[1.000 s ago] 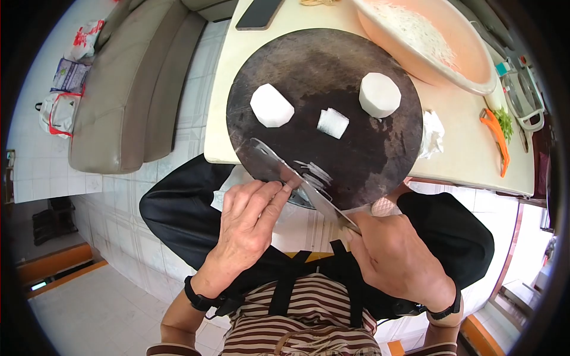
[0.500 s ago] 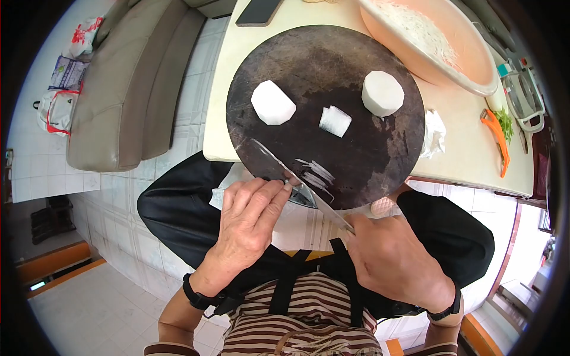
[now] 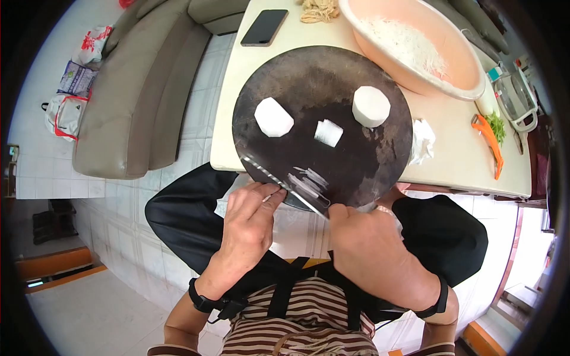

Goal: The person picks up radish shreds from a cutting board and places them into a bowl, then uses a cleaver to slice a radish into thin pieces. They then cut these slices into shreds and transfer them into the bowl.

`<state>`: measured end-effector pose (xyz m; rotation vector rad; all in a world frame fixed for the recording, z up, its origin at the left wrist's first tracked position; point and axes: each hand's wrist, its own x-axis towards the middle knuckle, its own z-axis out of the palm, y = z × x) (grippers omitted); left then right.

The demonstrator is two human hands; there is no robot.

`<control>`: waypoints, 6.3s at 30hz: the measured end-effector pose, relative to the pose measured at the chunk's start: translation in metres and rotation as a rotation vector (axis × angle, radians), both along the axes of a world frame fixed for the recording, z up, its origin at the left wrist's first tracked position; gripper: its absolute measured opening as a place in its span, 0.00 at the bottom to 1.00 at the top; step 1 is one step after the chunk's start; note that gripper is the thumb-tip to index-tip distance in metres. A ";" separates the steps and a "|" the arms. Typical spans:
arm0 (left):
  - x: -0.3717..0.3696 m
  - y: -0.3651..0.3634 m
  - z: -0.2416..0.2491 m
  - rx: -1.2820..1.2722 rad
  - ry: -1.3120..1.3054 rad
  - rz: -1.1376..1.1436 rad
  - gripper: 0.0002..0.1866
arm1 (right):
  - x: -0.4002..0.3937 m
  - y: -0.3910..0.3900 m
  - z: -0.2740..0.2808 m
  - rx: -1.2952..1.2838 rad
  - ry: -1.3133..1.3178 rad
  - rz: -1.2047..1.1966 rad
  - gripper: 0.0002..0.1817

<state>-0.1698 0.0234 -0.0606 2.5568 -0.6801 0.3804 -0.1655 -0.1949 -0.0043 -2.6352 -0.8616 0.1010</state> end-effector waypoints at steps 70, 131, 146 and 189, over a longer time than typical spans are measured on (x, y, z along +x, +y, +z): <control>0.063 -0.009 0.010 -0.884 0.803 0.173 0.10 | 0.007 -0.082 0.020 0.915 0.944 -0.448 0.11; 0.244 -0.204 0.040 -0.604 0.340 -0.064 0.09 | -0.030 -0.184 0.016 1.170 0.465 -0.860 0.13; 0.236 -0.178 0.064 -0.864 0.648 -0.003 0.17 | -0.028 -0.174 0.013 1.185 0.429 -0.790 0.11; 0.055 -0.050 0.047 0.189 0.296 -0.393 0.13 | -0.016 -0.130 0.013 1.062 0.470 -0.771 0.07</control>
